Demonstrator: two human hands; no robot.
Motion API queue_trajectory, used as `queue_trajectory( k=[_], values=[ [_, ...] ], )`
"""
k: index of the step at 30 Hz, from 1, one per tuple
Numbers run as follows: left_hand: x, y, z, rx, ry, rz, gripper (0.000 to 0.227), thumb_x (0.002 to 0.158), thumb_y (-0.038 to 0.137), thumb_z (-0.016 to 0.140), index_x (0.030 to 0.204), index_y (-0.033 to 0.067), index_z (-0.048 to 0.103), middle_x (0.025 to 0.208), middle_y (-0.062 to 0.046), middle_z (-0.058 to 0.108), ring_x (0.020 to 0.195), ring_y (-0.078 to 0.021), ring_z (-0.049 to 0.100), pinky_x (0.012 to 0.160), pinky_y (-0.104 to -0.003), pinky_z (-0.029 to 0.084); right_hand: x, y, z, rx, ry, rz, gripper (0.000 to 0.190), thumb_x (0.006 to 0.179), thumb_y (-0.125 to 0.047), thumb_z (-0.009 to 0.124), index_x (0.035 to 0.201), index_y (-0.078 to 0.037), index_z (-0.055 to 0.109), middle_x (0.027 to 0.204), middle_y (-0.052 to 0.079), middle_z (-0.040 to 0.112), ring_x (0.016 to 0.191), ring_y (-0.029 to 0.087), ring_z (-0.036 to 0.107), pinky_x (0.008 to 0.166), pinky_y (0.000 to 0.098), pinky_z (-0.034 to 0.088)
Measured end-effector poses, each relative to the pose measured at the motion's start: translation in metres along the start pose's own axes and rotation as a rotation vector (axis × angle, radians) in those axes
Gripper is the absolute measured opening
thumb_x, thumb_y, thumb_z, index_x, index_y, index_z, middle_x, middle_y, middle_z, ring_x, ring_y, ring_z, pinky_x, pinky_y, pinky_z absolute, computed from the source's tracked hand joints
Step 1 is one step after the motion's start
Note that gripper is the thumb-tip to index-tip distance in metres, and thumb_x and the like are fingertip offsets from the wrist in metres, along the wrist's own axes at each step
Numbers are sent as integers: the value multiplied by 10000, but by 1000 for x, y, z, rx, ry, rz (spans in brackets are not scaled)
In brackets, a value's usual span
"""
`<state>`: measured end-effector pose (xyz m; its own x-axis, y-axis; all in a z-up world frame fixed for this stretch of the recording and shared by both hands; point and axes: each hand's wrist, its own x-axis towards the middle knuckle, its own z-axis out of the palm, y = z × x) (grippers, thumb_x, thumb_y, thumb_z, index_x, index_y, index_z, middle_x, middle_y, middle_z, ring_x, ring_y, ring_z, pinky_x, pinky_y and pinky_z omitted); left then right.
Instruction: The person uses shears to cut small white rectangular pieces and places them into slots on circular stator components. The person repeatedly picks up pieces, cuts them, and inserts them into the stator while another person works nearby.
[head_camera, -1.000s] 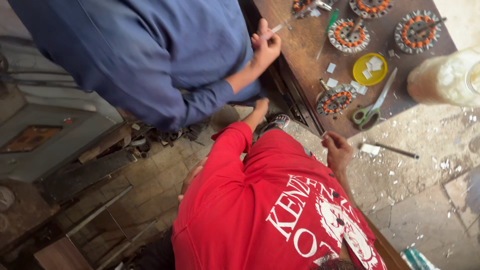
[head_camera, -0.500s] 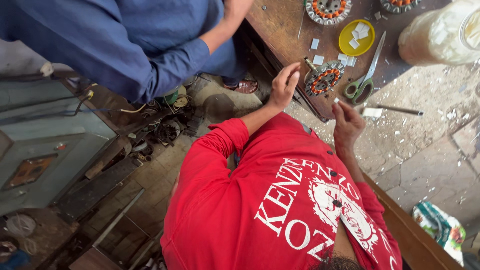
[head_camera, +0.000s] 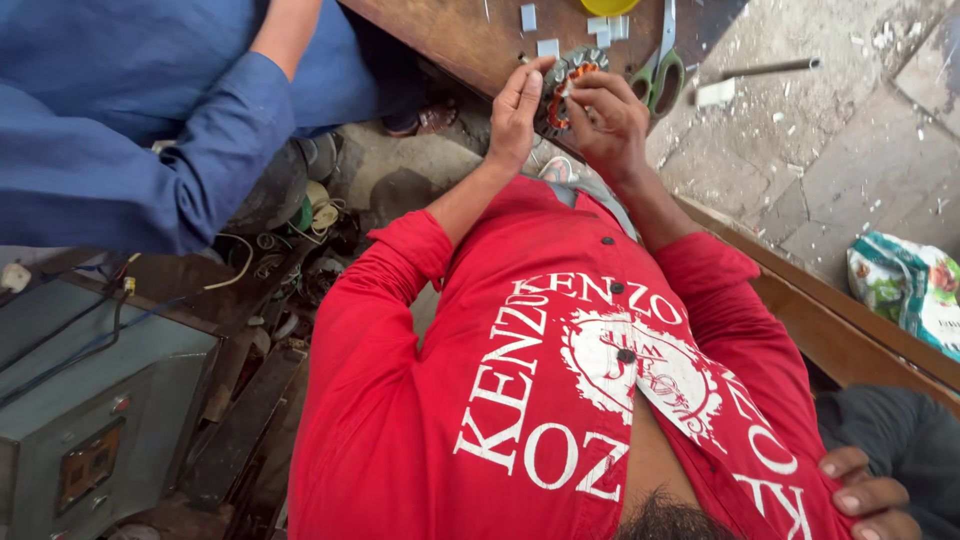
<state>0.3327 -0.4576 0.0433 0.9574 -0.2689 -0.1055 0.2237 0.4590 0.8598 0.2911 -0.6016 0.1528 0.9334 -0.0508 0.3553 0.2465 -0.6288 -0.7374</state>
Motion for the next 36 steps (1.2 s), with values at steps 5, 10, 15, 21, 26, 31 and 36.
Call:
queue_trajectory(
  k=[5,10,15,21,26,31,36],
  values=[
    [-29,10,5,-58,-54,1,367,1159,206,463,1463,25,563,1324,-52,625,1175,-111,578,1064,-264,472,8,-4,-4,-45,-234,-150,126,905,29,804,1005,14,728,1128,122,716,1023,285,721,892,369,599],
    [-33,5,6,106,7,25,404,1153,200,485,1515,22,522,1359,-72,639,1232,-117,569,1097,-264,458,27,-4,-6,-97,-340,-187,112,917,5,793,996,-10,715,1108,112,707,991,291,708,882,390,587],
    [-30,-13,5,25,-39,103,424,1153,198,511,1528,1,508,1470,-82,611,1349,-131,555,1180,-276,428,22,-12,4,-275,-197,-216,112,887,-3,799,963,-22,719,1098,112,697,980,331,680,859,426,562],
    [-30,-17,6,10,-9,95,415,1139,176,531,1511,-8,528,1451,-82,628,1318,-120,563,1164,-280,448,21,-20,-10,-355,-326,-328,215,927,17,762,1138,-14,743,1171,124,688,1039,312,674,912,402,555],
    [-30,-26,7,44,31,105,409,1138,173,537,1504,-7,546,1405,-77,659,1275,-115,582,1130,-269,462,19,-22,-7,-343,-275,-386,198,934,27,754,1128,-3,727,1155,120,681,1044,310,683,921,404,567],
    [-27,-22,6,94,56,144,403,1139,194,534,1490,-2,556,1366,-67,678,1254,-108,595,1109,-262,477,17,-15,5,-294,-240,-377,156,921,18,767,1074,19,735,1128,137,694,1016,328,689,909,413,566],
    [-33,-11,19,106,86,72,464,1079,225,626,1495,39,536,1204,-43,686,1043,-94,600,927,-267,518,5,21,-1,-131,-100,-177,94,999,2,789,1091,-13,781,1148,114,732,1050,260,718,922,379,580]
  ],
)
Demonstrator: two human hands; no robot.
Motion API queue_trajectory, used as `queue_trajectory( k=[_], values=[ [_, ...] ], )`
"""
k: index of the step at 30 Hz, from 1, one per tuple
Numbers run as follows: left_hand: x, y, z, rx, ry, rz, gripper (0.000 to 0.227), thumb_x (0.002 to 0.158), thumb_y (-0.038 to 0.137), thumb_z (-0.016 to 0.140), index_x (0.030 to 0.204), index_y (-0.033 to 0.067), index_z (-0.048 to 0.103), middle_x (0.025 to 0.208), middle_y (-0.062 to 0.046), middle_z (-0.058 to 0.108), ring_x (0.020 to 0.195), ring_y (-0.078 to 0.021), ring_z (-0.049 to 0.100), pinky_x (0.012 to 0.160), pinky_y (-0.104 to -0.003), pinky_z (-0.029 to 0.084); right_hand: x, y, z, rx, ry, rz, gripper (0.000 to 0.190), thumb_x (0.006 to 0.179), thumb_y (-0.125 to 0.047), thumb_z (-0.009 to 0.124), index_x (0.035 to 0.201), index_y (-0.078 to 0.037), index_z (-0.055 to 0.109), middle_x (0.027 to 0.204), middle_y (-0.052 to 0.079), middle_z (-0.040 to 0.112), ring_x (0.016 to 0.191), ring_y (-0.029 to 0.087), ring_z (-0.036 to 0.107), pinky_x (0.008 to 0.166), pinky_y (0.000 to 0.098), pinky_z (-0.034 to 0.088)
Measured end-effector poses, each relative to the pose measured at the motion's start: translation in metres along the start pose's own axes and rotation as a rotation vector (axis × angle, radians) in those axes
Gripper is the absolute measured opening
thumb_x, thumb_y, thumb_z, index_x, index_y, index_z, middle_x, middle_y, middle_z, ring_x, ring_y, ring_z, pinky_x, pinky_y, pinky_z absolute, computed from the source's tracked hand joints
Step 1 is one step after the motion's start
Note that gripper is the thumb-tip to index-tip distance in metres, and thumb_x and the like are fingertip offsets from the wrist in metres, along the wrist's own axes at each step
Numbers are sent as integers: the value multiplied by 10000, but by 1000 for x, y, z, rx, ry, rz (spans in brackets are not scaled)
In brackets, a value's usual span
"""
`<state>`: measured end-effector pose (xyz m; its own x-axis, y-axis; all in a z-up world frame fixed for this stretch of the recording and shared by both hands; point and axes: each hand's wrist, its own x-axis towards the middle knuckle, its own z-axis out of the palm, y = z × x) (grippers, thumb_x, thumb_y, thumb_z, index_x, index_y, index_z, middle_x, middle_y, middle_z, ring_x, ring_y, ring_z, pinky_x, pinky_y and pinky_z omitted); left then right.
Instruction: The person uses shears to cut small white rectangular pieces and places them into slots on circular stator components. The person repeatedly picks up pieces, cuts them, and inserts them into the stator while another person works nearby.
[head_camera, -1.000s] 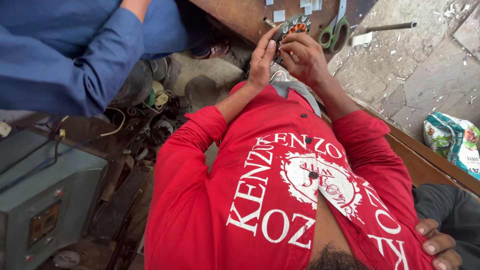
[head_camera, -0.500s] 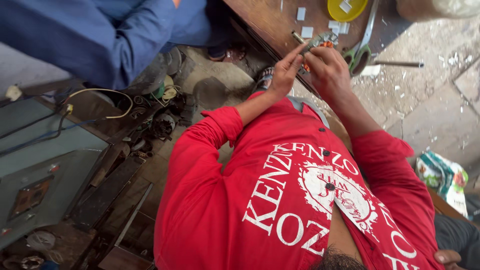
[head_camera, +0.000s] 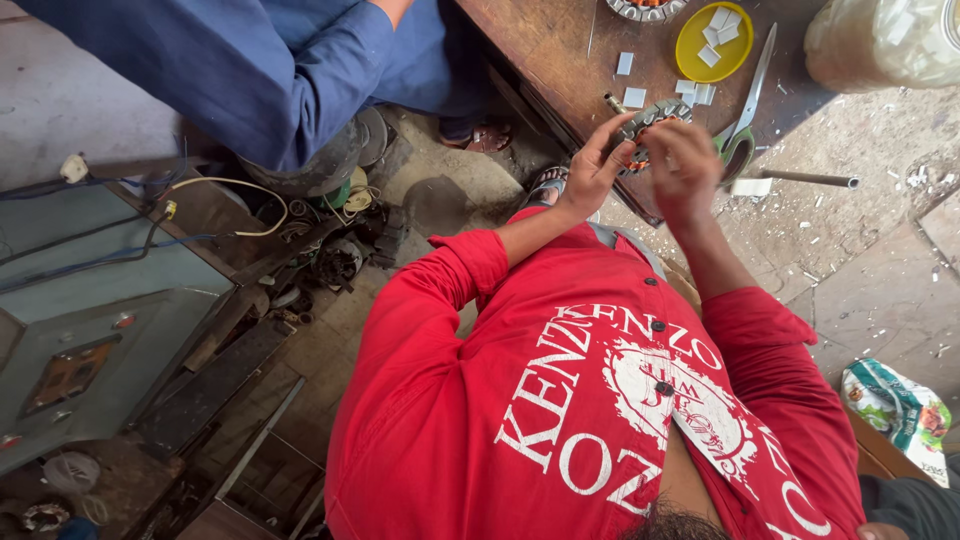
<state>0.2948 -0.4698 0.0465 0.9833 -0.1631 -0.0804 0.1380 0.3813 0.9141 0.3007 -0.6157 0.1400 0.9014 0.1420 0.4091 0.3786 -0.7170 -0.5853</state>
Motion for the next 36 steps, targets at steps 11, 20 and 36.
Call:
queue_trajectory(
  k=[11,20,36],
  values=[
    [46,46,5,440,-70,160,275,1036,226,621,1258,65,609,1088,-144,761,974,-231,761,881,-342,589,-34,80,-26,107,304,423,19,1031,-12,787,1050,-6,787,1084,112,726,957,150,681,830,270,583],
    [47,73,14,538,-89,201,326,994,293,659,1195,38,632,1055,-177,750,979,-314,765,869,-392,591,-34,78,-7,147,243,496,47,1010,-41,793,1049,-15,787,1090,91,724,914,134,681,801,262,597],
    [54,15,12,820,15,235,262,862,345,733,920,90,713,818,-152,745,855,-384,740,774,-475,589,145,-105,-35,1595,-460,511,1222,878,-897,382,1684,1,195,1707,194,311,1537,293,358,1359,497,275]
  ],
)
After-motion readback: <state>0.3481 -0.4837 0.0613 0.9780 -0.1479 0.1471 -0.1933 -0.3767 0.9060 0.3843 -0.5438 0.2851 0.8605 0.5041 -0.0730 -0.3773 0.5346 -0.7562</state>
